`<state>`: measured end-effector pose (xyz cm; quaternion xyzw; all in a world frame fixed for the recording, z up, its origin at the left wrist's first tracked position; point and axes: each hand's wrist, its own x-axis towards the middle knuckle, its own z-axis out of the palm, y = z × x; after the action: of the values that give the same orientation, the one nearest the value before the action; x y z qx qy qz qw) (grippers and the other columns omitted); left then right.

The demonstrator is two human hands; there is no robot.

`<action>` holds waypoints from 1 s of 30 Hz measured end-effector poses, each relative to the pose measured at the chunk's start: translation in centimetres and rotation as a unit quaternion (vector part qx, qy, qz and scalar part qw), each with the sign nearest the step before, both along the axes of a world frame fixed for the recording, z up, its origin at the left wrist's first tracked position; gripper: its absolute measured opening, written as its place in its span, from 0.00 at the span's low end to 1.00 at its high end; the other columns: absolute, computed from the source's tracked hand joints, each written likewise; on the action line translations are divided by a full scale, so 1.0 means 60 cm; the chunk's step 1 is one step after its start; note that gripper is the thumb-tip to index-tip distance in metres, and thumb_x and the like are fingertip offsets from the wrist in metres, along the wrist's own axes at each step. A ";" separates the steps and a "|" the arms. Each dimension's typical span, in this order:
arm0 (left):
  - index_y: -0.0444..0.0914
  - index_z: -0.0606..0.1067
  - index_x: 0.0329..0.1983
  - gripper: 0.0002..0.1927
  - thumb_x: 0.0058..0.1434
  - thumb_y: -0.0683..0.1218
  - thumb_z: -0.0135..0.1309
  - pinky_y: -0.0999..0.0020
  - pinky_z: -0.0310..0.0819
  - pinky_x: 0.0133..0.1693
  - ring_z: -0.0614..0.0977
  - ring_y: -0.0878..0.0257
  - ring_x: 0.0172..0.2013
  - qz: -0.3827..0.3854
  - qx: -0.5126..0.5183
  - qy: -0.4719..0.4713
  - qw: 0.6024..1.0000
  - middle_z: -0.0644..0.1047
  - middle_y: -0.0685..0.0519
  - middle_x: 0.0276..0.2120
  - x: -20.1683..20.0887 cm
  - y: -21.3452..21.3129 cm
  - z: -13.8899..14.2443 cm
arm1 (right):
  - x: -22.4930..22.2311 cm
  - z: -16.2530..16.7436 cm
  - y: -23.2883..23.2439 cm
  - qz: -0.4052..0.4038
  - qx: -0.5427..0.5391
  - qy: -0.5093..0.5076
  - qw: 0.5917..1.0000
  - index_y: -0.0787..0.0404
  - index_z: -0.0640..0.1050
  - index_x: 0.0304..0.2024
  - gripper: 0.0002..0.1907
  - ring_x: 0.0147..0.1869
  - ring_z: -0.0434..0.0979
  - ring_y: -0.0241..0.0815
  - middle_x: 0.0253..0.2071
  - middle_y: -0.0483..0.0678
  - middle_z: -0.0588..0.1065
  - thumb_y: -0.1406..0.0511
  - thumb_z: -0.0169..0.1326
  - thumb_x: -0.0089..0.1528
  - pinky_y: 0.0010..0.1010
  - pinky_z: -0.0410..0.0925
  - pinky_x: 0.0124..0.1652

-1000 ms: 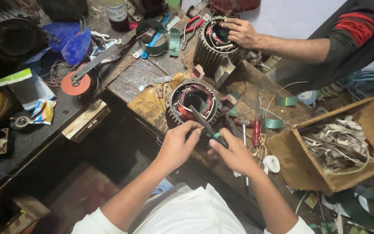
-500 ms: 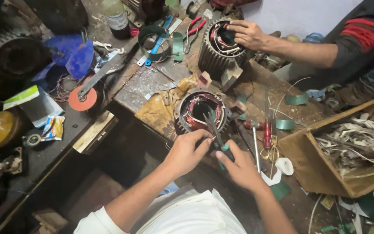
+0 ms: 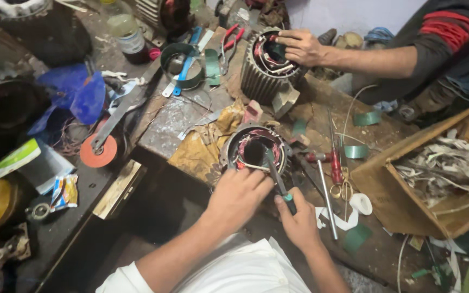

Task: The person works on a motor stator, using pliers and a wooden stick to adjust and secure copper windings. They repeatedly pull, tuck, and press wires into the stator slots while another person works on a similar stator nearby.

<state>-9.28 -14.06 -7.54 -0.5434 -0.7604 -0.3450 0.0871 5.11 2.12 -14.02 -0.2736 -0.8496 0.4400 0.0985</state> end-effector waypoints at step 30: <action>0.42 0.74 0.46 0.13 0.57 0.47 0.51 0.48 0.75 0.35 0.82 0.44 0.35 -0.152 -0.274 -0.116 0.943 0.78 0.46 0.39 -0.143 0.002 -0.012 | 0.180 -0.002 -0.020 -0.200 -0.066 -0.200 0.957 0.53 0.78 0.44 0.14 0.25 0.77 0.45 0.27 0.49 0.81 0.54 0.57 0.61 0.37 0.67 0.28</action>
<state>-17.86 -13.95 -8.24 -0.6117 -0.7386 -0.1933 -0.2073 15.91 0.94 -14.12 -0.5261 -0.7492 0.4024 -0.0053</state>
